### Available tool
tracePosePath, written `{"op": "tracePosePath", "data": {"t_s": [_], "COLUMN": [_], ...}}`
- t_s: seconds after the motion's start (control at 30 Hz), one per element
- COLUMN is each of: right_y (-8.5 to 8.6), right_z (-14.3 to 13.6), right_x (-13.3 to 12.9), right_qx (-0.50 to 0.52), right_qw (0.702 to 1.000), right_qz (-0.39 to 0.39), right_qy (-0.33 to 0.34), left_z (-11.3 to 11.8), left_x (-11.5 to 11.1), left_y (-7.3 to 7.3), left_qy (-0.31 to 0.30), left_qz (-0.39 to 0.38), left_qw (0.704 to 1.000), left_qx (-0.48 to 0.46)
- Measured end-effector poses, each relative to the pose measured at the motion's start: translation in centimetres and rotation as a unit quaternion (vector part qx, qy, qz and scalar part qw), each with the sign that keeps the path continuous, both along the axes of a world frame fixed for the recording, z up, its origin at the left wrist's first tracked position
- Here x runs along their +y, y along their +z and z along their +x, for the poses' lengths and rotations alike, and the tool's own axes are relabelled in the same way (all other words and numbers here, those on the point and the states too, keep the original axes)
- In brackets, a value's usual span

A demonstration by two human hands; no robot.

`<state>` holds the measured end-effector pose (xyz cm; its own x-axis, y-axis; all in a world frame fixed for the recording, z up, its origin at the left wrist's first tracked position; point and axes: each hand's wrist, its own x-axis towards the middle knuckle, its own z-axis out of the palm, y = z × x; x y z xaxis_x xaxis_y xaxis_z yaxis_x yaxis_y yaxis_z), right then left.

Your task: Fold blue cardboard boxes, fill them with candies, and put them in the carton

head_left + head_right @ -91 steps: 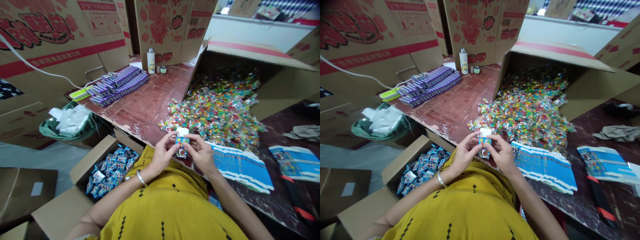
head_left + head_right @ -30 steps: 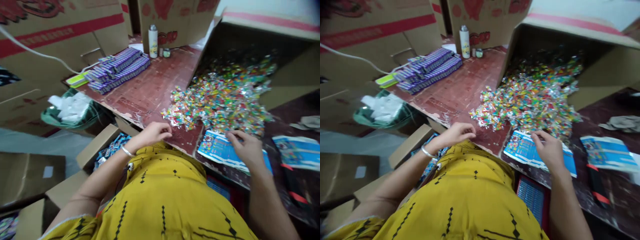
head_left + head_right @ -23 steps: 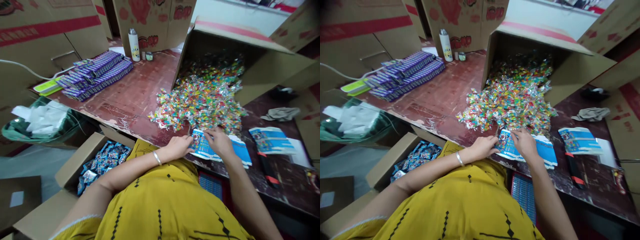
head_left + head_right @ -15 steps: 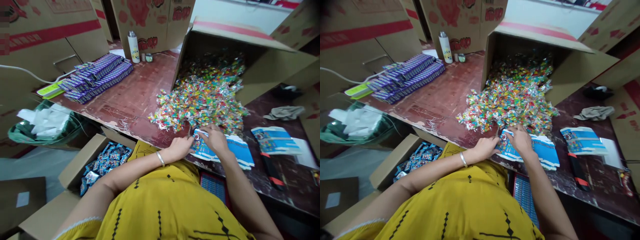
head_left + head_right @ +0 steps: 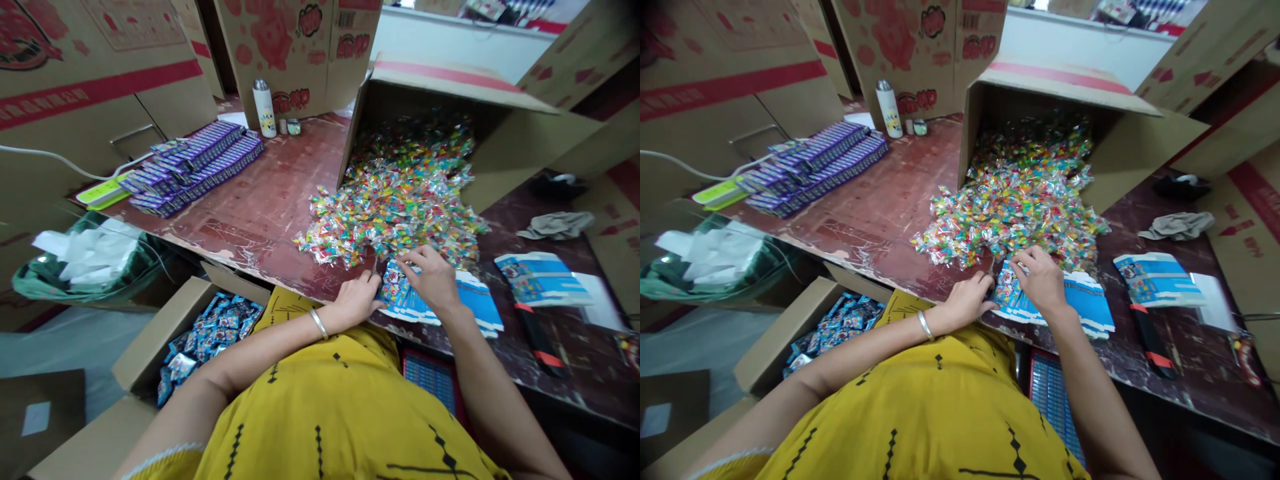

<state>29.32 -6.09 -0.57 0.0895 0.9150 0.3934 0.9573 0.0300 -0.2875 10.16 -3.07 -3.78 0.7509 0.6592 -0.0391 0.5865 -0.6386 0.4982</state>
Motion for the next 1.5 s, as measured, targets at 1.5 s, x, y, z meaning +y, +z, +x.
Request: {"op": "tracePosePath", "data": {"t_s": [1.5], "right_y": [3.1], "right_z": [-7.3], "right_x": [0.2], "right_qx": [0.453], "right_qw": [0.768], "right_qz": [-0.379], "right_qy": [0.249], "left_z": [-9.8], "left_x": [2.0], "left_y": [1.8], "left_qy": [0.0], "left_qz": [-0.533], "left_qw": [0.779], "left_qx": [-0.331]}}
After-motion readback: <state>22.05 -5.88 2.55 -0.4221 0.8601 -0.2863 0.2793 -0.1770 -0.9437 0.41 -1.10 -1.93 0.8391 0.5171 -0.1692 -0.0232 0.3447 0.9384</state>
